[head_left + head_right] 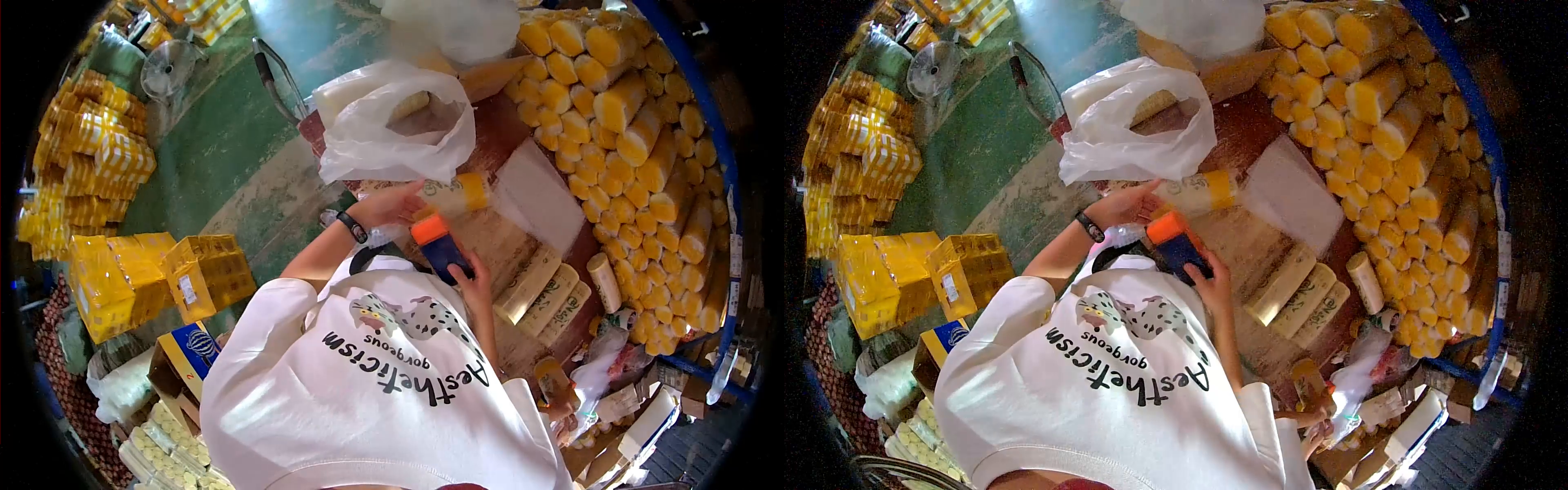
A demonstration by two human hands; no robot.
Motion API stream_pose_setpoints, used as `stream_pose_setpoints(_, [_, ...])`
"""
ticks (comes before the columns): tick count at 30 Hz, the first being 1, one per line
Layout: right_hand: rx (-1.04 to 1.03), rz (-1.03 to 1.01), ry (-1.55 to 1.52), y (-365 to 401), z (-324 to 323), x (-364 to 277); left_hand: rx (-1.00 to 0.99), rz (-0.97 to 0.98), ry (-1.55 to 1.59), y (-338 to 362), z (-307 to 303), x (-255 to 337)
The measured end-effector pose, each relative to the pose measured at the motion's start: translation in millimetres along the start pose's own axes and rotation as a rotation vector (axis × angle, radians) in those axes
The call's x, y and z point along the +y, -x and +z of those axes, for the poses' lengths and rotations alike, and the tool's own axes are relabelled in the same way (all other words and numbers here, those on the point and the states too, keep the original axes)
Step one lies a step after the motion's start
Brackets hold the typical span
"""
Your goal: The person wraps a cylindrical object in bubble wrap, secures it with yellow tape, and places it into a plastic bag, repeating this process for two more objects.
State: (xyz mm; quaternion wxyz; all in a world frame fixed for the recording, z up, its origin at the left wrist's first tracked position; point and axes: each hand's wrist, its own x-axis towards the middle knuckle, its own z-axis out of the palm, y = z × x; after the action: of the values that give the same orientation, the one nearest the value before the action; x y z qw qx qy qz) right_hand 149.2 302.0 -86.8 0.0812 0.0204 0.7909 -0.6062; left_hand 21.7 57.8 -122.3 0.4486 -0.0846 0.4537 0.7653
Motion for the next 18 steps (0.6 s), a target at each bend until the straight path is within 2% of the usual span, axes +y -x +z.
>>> stream_pose_setpoints(7, [-0.041,0.033,0.043,6.8,-10.9,10.7,0.038,0.093,-0.281,-10.1,2.1,-22.0])
stream_pose_setpoints(10, [0.004,0.143,0.111,6.9,2.3,-3.0,0.182,0.186,-0.557,-22.7,-2.1,-15.5])
stream_pose_setpoints(13, [0.048,0.226,0.039,1.8,15.5,-11.1,0.477,0.778,-1.215,-77.8,-60.3,-27.9])
stream_pose_setpoints(16, [0.062,0.237,-0.037,1.7,12.9,26.8,0.471,0.666,-1.206,-86.9,-78.7,2.8])
stream_pose_setpoints(18, [0.055,0.215,0.016,-2.8,14.8,36.9,0.482,0.602,-1.231,-92.7,-82.3,8.7])
